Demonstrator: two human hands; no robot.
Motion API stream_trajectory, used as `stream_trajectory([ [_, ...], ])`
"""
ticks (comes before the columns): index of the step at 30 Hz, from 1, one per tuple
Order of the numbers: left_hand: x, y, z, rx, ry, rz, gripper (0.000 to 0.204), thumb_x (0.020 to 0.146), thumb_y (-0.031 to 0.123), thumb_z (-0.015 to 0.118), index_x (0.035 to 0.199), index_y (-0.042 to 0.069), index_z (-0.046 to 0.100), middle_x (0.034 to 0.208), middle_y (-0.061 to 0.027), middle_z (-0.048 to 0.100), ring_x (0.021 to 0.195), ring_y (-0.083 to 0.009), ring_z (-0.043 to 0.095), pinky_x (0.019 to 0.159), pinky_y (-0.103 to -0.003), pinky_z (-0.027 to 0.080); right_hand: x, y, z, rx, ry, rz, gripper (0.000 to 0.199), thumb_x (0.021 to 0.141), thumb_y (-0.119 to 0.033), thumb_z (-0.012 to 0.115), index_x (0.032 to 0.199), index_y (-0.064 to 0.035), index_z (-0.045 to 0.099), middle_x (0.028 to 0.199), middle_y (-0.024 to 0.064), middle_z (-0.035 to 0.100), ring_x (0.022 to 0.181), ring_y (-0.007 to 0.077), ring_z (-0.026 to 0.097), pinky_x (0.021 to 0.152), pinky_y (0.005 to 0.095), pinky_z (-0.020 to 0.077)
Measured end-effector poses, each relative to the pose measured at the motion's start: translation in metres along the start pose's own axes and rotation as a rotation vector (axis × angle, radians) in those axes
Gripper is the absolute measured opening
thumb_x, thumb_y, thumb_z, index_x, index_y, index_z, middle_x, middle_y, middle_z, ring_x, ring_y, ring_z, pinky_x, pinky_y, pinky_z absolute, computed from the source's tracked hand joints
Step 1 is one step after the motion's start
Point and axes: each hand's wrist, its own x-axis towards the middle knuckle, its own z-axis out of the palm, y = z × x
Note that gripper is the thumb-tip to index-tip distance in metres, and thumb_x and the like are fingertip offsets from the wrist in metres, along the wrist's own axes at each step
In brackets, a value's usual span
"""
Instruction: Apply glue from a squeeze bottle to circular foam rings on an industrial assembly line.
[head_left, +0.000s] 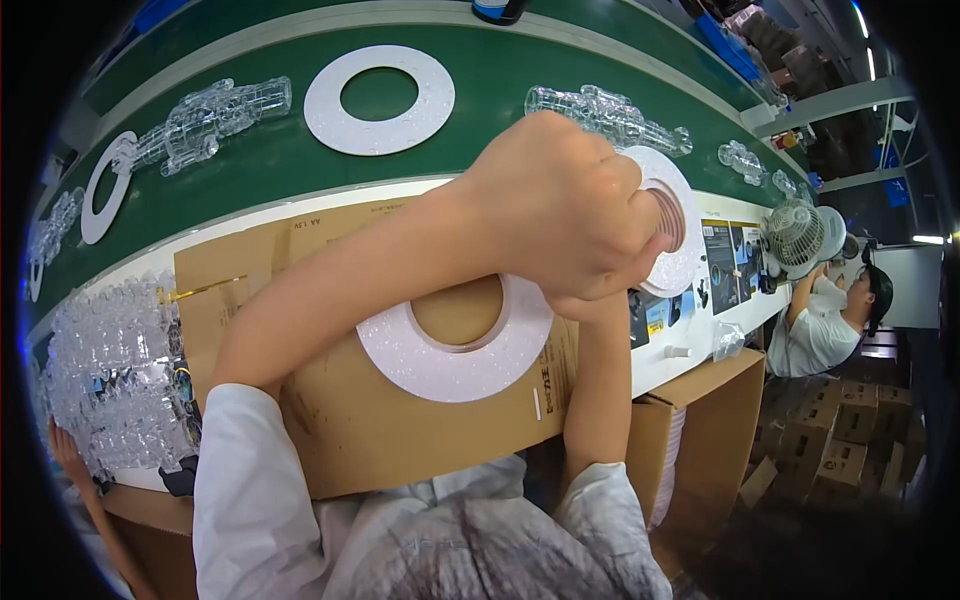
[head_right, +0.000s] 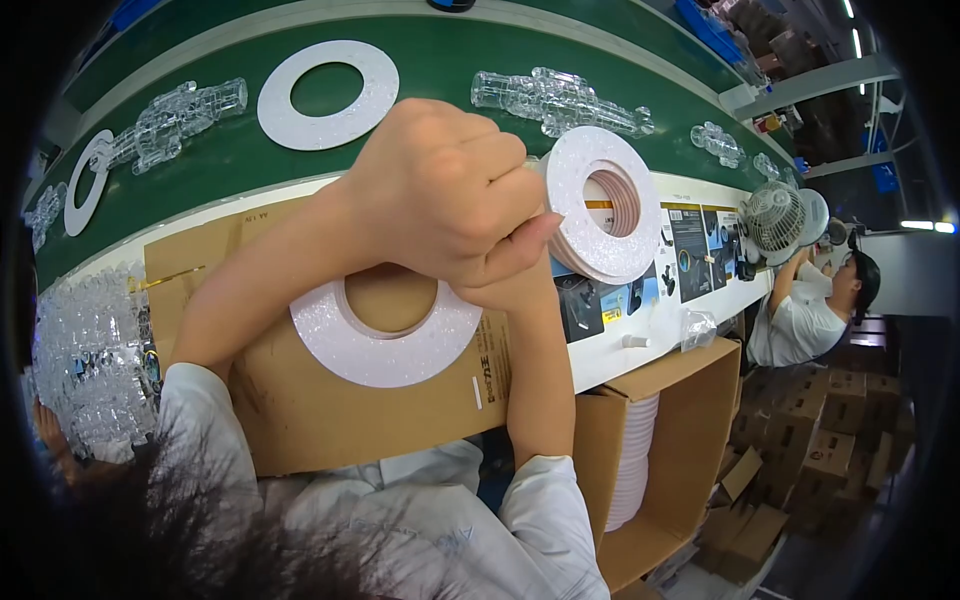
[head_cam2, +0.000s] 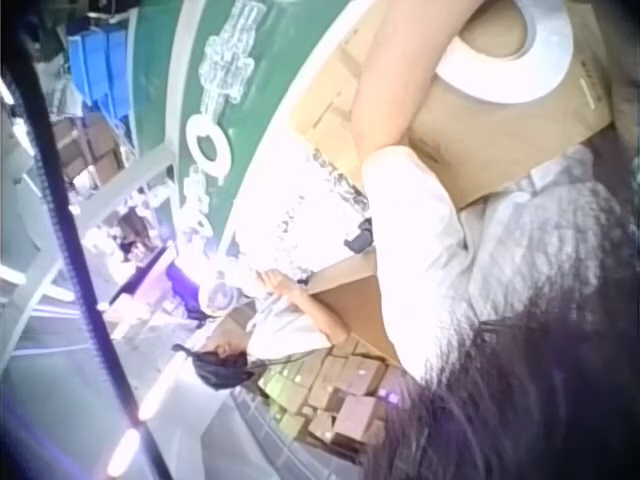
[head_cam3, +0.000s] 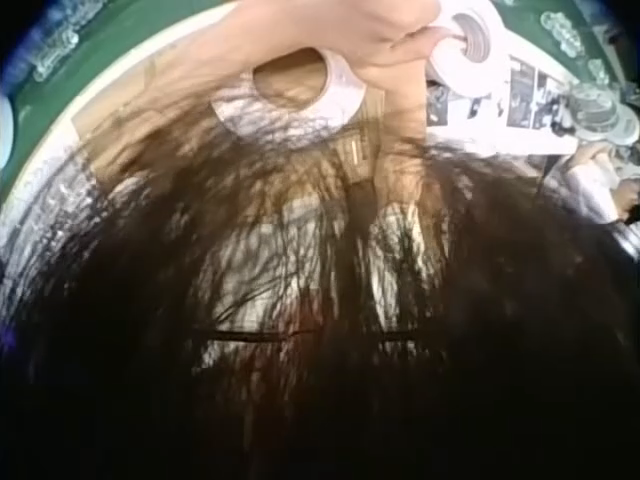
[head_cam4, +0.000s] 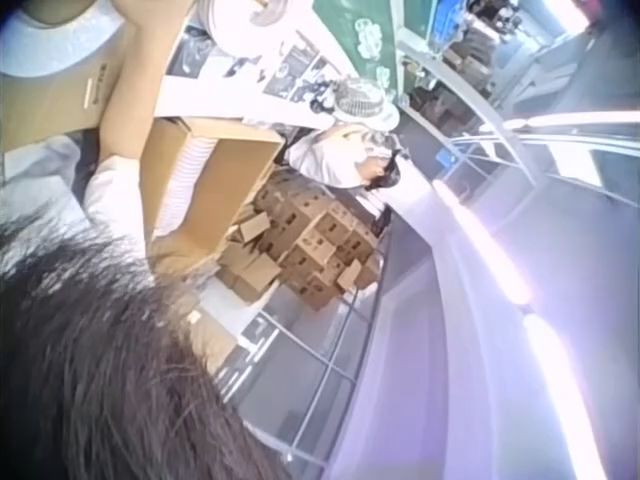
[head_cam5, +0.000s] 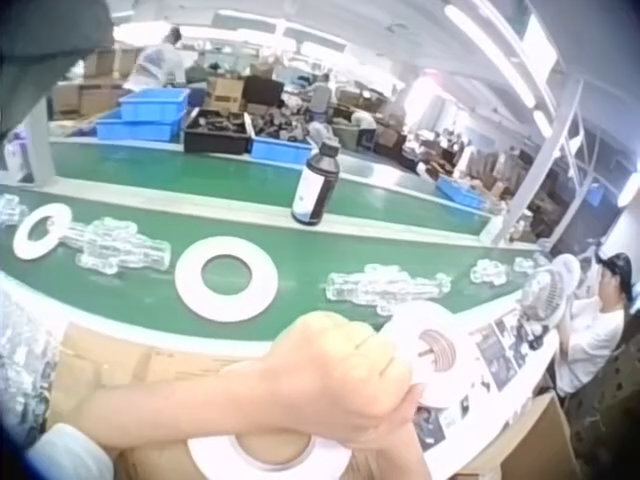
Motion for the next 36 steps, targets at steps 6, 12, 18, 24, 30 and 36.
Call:
stream_trajectory([
  [6, 0.009, 0.000, 0.003, -0.002, 0.019, 0.009, 0.028, 0.068, 0.024, 0.073, 0.058, 0.013, 0.049, 0.055, -0.0008, 0.040, 0.046, -0.0186, 0.047, 0.041, -0.032, 0.035, 0.024, -0.012, -0.003, 0.062, 0.129, 0.150, 0.037, 0.075, -0.011, 0.074, 0.108, -0.0039, 0.059, 0.108, 0.0112, 0.064, 0.100, 0.0252, 0.064, 0.081, 0.0352, 0.0507],
  [12, 0.022, 0.005, -0.005, 0.038, 0.025, -0.089, 0.030, 0.064, 0.030, 0.074, 0.058, 0.012, 0.051, 0.056, -0.0021, 0.042, 0.049, -0.0211, 0.049, 0.042, -0.033, 0.037, 0.023, -0.007, -0.010, 0.076, 0.150, 0.132, 0.036, 0.076, -0.010, 0.076, 0.109, -0.0026, 0.065, 0.103, 0.0121, 0.069, 0.098, 0.0228, 0.067, 0.077, 0.0335, 0.0517],
  [18, 0.032, -0.010, 0.022, 0.075, -0.095, -0.082, 0.034, 0.066, 0.033, 0.074, 0.056, 0.010, 0.050, 0.056, -0.0042, 0.047, 0.052, -0.0232, 0.051, 0.043, -0.035, 0.038, 0.022, 0.004, 0.000, -0.007, 0.386, 0.168, 0.030, 0.077, -0.011, 0.075, 0.105, -0.0026, 0.066, 0.086, 0.0088, 0.070, 0.085, 0.0235, 0.071, 0.069, 0.0357, 0.0529],
  [24, 0.030, -0.015, 0.019, 0.065, 0.018, -0.005, 0.033, 0.064, 0.027, 0.076, 0.056, 0.010, 0.049, 0.055, -0.0043, 0.044, 0.049, -0.0234, 0.049, 0.042, -0.035, 0.036, 0.016, 0.009, 0.004, -0.086, 0.347, 0.335, 0.031, 0.077, -0.012, 0.076, 0.102, -0.0012, 0.063, 0.085, 0.0085, 0.070, 0.078, 0.0224, 0.071, 0.063, 0.0328, 0.0516],
  [30, 0.042, -0.012, 0.009, -0.029, -0.007, -0.022, 0.027, 0.069, 0.025, 0.072, 0.055, 0.010, 0.053, 0.053, -0.0050, 0.048, 0.045, -0.0242, 0.052, 0.042, -0.036, 0.041, 0.009, 0.010, -0.001, -0.079, 0.201, 0.225, 0.052, 0.082, -0.006, 0.072, 0.128, -0.0002, 0.049, 0.121, 0.0095, 0.058, 0.109, 0.0209, 0.058, 0.089, 0.0347, 0.0481],
  [36, 0.038, -0.013, 0.012, -0.022, -0.007, -0.048, 0.026, 0.067, 0.024, 0.073, 0.055, 0.010, 0.055, 0.054, -0.0064, 0.053, 0.045, -0.0251, 0.056, 0.043, -0.037, 0.044, 0.007, 0.012, 0.004, -0.007, 0.209, 0.299, 0.054, 0.080, -0.008, 0.076, 0.127, -0.0008, 0.050, 0.116, 0.0090, 0.060, 0.105, 0.0210, 0.059, 0.088, 0.0353, 0.0480],
])
